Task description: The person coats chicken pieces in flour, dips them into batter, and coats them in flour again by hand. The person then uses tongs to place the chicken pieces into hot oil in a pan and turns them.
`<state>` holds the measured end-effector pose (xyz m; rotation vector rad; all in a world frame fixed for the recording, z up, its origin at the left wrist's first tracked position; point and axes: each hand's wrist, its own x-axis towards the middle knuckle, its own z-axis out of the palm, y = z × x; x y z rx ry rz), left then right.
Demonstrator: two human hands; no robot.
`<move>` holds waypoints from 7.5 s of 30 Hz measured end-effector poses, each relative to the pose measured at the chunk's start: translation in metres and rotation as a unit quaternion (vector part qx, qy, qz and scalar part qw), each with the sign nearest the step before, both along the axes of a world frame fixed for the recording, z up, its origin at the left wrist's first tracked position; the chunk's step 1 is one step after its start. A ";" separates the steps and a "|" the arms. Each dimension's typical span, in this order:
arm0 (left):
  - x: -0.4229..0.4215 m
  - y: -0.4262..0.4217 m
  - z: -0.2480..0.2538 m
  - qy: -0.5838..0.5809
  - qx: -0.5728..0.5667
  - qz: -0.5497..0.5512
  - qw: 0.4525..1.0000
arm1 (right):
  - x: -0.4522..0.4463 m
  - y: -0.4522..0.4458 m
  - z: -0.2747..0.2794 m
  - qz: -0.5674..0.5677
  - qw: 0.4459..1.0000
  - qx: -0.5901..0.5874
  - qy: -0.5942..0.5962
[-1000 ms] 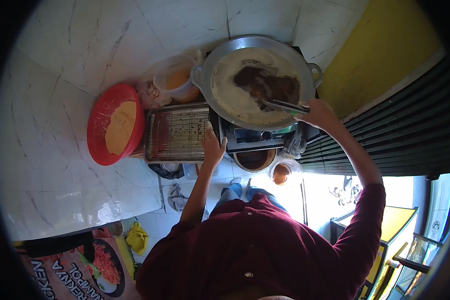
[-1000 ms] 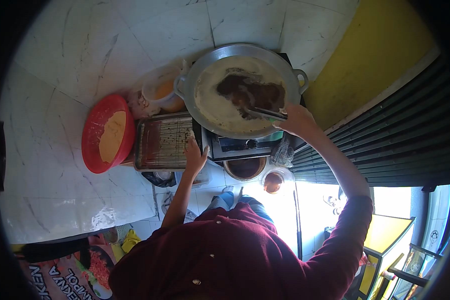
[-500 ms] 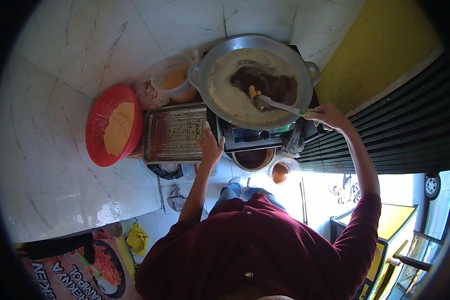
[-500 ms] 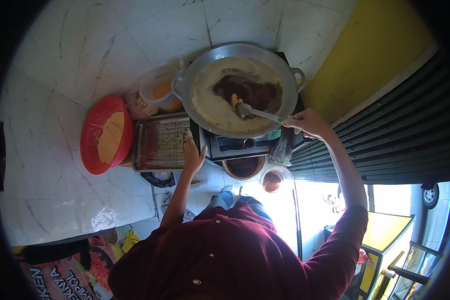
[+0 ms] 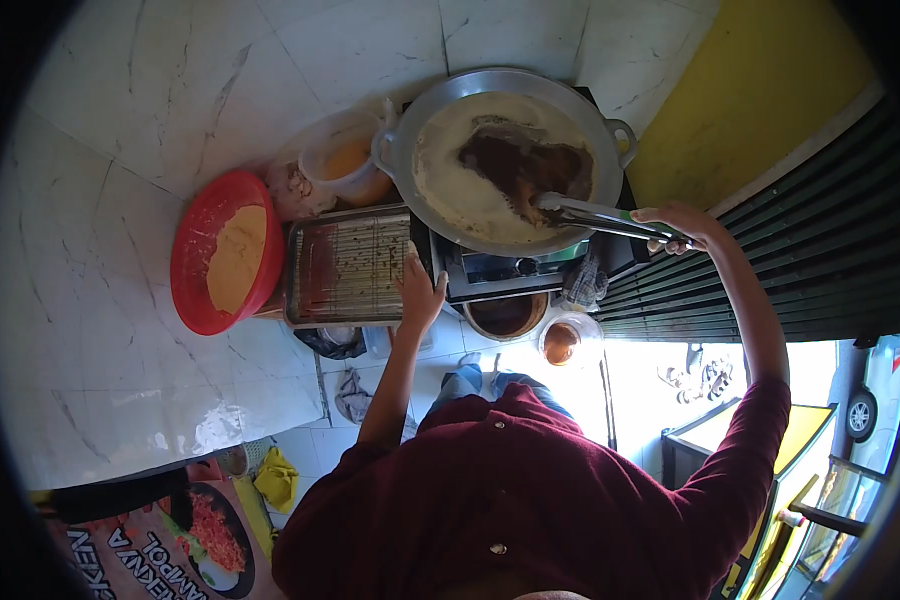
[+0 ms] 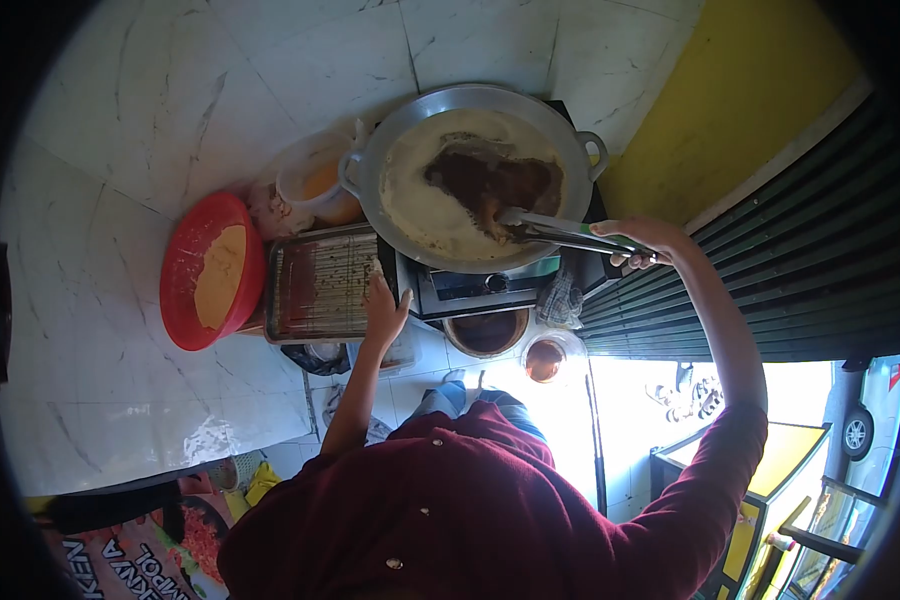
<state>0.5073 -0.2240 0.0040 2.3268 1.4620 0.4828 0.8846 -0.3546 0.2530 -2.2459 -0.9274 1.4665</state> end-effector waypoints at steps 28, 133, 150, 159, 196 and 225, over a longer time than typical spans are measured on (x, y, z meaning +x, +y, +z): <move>-0.002 0.001 -0.003 -0.012 -0.017 -0.005 1.000 | -0.103 0.007 0.018 0.256 0.850 0.117 -0.446; -0.001 -0.001 0.000 -0.024 0.014 0.004 1.000 | -0.042 0.093 -0.047 0.255 0.825 0.198 -0.464; 0.000 -0.001 0.003 -0.020 -0.017 0.000 1.000 | -0.034 0.031 -0.006 0.140 0.957 0.139 -0.215; -0.001 0.001 -0.003 -0.006 0.003 -0.005 1.000 | -0.018 0.008 -0.020 0.046 0.991 0.078 -0.096; -0.001 0.000 -0.001 -0.014 -0.002 -0.003 1.000 | -0.061 0.019 -0.027 0.176 0.878 0.173 -0.410; 0.000 -0.001 0.000 0.005 -0.005 0.003 1.000 | -0.054 -0.044 -0.004 0.078 0.878 0.280 -0.380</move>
